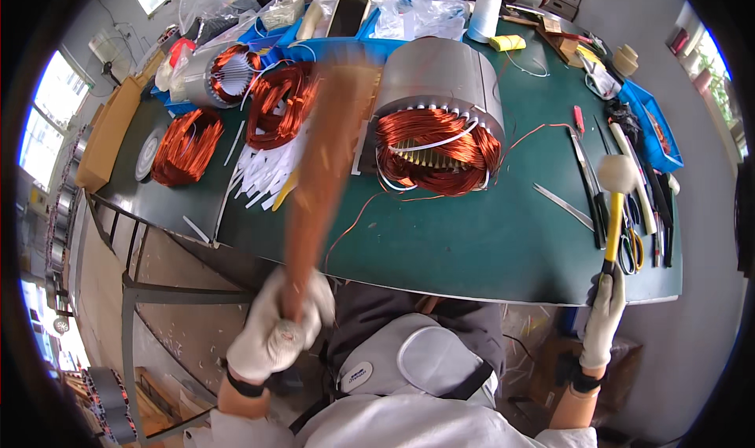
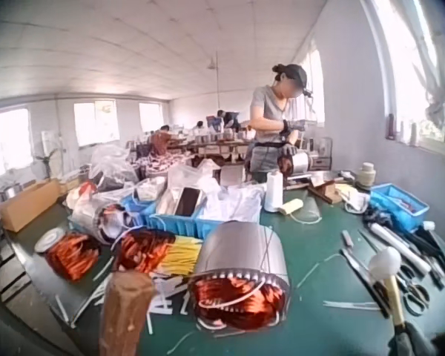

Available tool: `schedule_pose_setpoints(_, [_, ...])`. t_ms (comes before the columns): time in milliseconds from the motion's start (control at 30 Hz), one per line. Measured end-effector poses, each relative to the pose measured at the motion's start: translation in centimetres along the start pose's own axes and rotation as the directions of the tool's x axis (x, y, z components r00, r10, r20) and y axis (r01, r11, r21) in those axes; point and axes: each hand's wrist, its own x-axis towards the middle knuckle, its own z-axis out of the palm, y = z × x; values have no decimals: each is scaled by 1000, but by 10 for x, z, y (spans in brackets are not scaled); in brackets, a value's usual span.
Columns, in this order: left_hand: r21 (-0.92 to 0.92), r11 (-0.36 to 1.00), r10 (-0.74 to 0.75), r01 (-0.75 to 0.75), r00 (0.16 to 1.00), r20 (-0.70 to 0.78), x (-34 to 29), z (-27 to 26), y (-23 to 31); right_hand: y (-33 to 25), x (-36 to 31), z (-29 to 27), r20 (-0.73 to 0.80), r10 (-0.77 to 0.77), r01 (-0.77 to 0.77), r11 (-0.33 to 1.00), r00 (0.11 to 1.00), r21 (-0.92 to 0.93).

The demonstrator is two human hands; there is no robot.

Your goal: Manually shaping and tapping the copper windings of an electric motor stator using a wooden block and a mallet.

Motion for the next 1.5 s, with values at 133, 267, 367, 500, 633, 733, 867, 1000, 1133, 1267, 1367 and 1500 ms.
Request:
schedule_pose_setpoints(133, [-287,704,-536,650,751,385,-26,24,-33,-73,-21,11,69,26,-47,944,997,325])
schedule_pose_setpoints(267, [-614,575,-479,541,831,284,-1,56,-61,-110,-24,24,-298,-184,318,803,937,504])
schedule_pose_setpoints(367, [-671,483,-508,562,804,307,-1,69,-66,-29,-56,55,-167,-591,590,805,789,-59])
schedule_pose_setpoints(500, [-604,569,-506,558,817,277,-8,64,-82,-57,-100,81,615,-164,238,970,771,-40])
schedule_pose_setpoints(633, [-430,630,-500,647,762,412,-39,43,-89,-62,-62,51,332,-370,441,882,868,-169])
schedule_pose_setpoints(733, [-296,580,-621,759,647,442,-35,36,-59,-42,7,30,187,-405,439,721,895,-536])
schedule_pose_setpoints(867, [-227,580,-536,782,577,616,-24,28,-56,-6,81,-1,145,-540,401,392,829,-828])
schedule_pose_setpoints(1000, [-263,487,-501,833,513,696,-4,40,-43,-89,42,53,371,-741,792,347,560,-503])
schedule_pose_setpoints(1133, [-88,550,-434,830,374,820,22,81,-37,-103,-1,82,526,-837,985,85,151,-148])
schedule_pose_setpoints(1267, [-288,708,-167,645,550,818,39,81,-73,-77,55,41,398,-800,848,242,449,-471])
schedule_pose_setpoints(1367, [-506,677,-304,535,829,470,52,65,-77,-22,107,-14,172,-577,511,499,799,-700])
schedule_pose_setpoints(1500, [-614,610,-434,501,859,270,70,71,-78,40,148,-64,115,-411,314,459,905,-831])
